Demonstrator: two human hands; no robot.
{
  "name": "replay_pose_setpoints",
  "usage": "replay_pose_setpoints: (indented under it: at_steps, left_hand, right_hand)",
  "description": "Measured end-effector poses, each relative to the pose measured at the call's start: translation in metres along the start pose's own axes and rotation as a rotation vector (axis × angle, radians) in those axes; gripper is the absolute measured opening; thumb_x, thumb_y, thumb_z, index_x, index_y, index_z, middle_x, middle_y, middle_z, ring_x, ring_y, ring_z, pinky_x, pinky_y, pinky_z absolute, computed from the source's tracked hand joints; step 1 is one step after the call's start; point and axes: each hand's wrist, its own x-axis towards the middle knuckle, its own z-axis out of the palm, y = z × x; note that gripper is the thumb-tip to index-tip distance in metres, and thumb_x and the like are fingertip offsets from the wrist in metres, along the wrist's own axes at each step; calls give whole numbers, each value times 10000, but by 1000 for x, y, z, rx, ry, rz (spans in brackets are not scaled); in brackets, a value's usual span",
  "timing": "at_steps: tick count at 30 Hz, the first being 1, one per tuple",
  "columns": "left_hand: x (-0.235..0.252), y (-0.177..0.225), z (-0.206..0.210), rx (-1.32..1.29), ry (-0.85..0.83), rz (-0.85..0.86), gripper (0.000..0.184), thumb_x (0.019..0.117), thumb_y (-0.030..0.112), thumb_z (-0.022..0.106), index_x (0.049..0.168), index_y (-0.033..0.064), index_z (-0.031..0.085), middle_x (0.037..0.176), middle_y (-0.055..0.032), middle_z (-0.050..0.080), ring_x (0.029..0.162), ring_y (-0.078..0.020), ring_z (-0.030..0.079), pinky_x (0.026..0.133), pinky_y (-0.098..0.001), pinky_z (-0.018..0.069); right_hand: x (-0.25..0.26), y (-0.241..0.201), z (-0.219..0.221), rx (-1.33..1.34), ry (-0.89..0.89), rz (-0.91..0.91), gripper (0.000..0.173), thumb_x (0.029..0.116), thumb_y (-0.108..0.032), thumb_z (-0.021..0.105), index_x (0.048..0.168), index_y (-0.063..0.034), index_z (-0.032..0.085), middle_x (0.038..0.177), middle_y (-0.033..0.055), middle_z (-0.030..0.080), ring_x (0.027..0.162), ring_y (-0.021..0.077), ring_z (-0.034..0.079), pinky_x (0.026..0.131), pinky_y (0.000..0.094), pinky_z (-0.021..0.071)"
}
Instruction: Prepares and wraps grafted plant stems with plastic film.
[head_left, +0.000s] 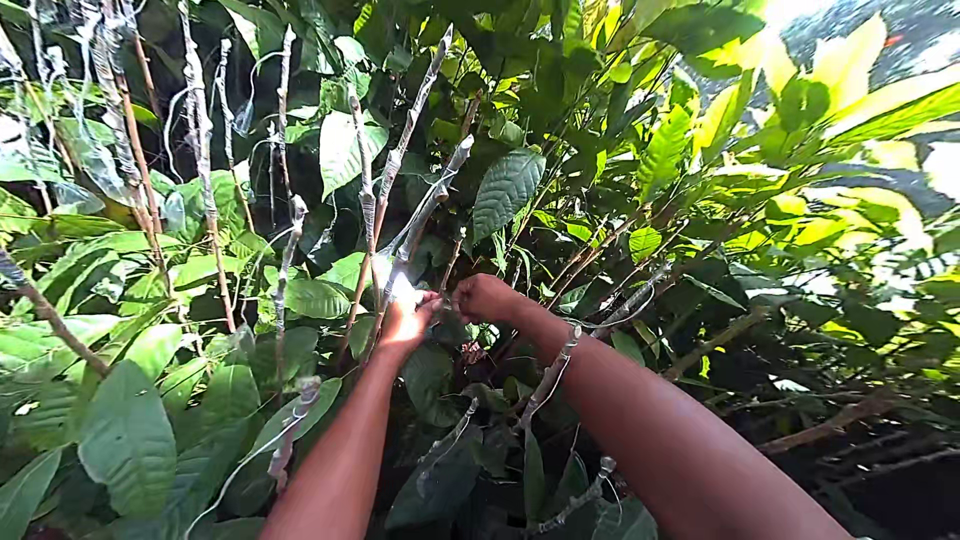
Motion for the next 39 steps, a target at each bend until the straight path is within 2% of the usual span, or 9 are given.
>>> replay_pose_setpoints:
  at_steps: [6, 10, 13, 19, 24, 27, 31, 34, 39]
  left_hand:
    - [-3, 14, -1, 35, -59, -30, 210, 1030, 170, 620, 1149, 8, 683, 946, -89, 691, 756, -118, 645, 747, -313, 558]
    - [-19, -2, 14, 97, -168, 133, 284, 992, 132, 620, 1215, -41, 649, 1117, -160, 684, 1027, -181, 655, 967, -386, 521]
    - [-13, -1, 16, 272, -287, 215, 239, 1012, 129, 596, 1184, 38, 735, 1164, -113, 731, 1092, -191, 686, 1028, -423, 515]
    - [-10, 3, -7, 142, -172, 62, 173, 947, 146, 719, 1083, 42, 739, 995, -59, 747, 908, -110, 711, 909, -337, 574]
    - [-9, 8, -9, -203, -27, -126, 157, 913, 17, 738, 1052, -37, 687, 898, -82, 741, 758, -127, 731, 753, -281, 624]
    - [-10, 21, -4, -213, 61, -181, 184, 923, 10, 725, 1088, -51, 672, 903, -104, 731, 709, -122, 714, 692, -268, 613]
    - [-22, 13, 0, 205, -61, 76, 207, 981, 110, 648, 1116, -38, 697, 1064, -200, 699, 996, -277, 674, 938, -485, 519]
    - [-17, 2, -1, 383, -278, 238, 196, 973, 174, 662, 1087, 39, 747, 1037, -116, 742, 989, -219, 704, 966, -475, 539]
    - [-15, 2, -19, 147, -144, 119, 201, 936, 208, 740, 1035, 35, 714, 947, -48, 734, 848, -104, 713, 845, -325, 596]
  right_hand:
    - [-92, -71, 34, -514, -154, -265, 390, 1004, -62, 557, 1391, -101, 588, 1173, 263, 676, 1115, 474, 650, 922, 669, 499]
    - [-78, -79, 3, -207, -182, -281, 205, 1027, -102, 576, 1176, -7, 681, 936, 154, 696, 738, 234, 662, 711, 439, 564]
    - [-42, -55, -48, 142, -84, -173, 299, 1070, -137, 515, 1343, -42, 594, 1073, 116, 707, 693, 136, 635, 584, 302, 508]
    - [-19, -3, -59, -624, 57, 40, 344, 1013, -109, 572, 1353, -85, 615, 1230, 246, 671, 1160, 470, 640, 928, 713, 490]
    - [-37, -5, -26, -819, 34, 31, 178, 973, -198, 659, 1109, -115, 737, 1046, 187, 720, 1002, 437, 685, 802, 695, 518]
    - [-69, -43, 7, -728, -64, -113, 335, 992, -43, 563, 1321, -79, 617, 1120, 272, 679, 1063, 506, 654, 835, 699, 506]
    - [-84, -82, 11, -317, -152, -374, 232, 1033, -97, 563, 1205, 4, 680, 1061, 203, 701, 962, 332, 678, 869, 532, 534]
    - [-54, -43, -43, 224, -35, -284, 302, 1076, -135, 490, 1345, -25, 573, 1118, 101, 697, 745, 98, 628, 614, 269, 503]
    - [-42, 11, -27, -564, 109, -62, 252, 970, -163, 665, 1205, -76, 692, 1105, 191, 722, 1088, 426, 668, 936, 691, 487]
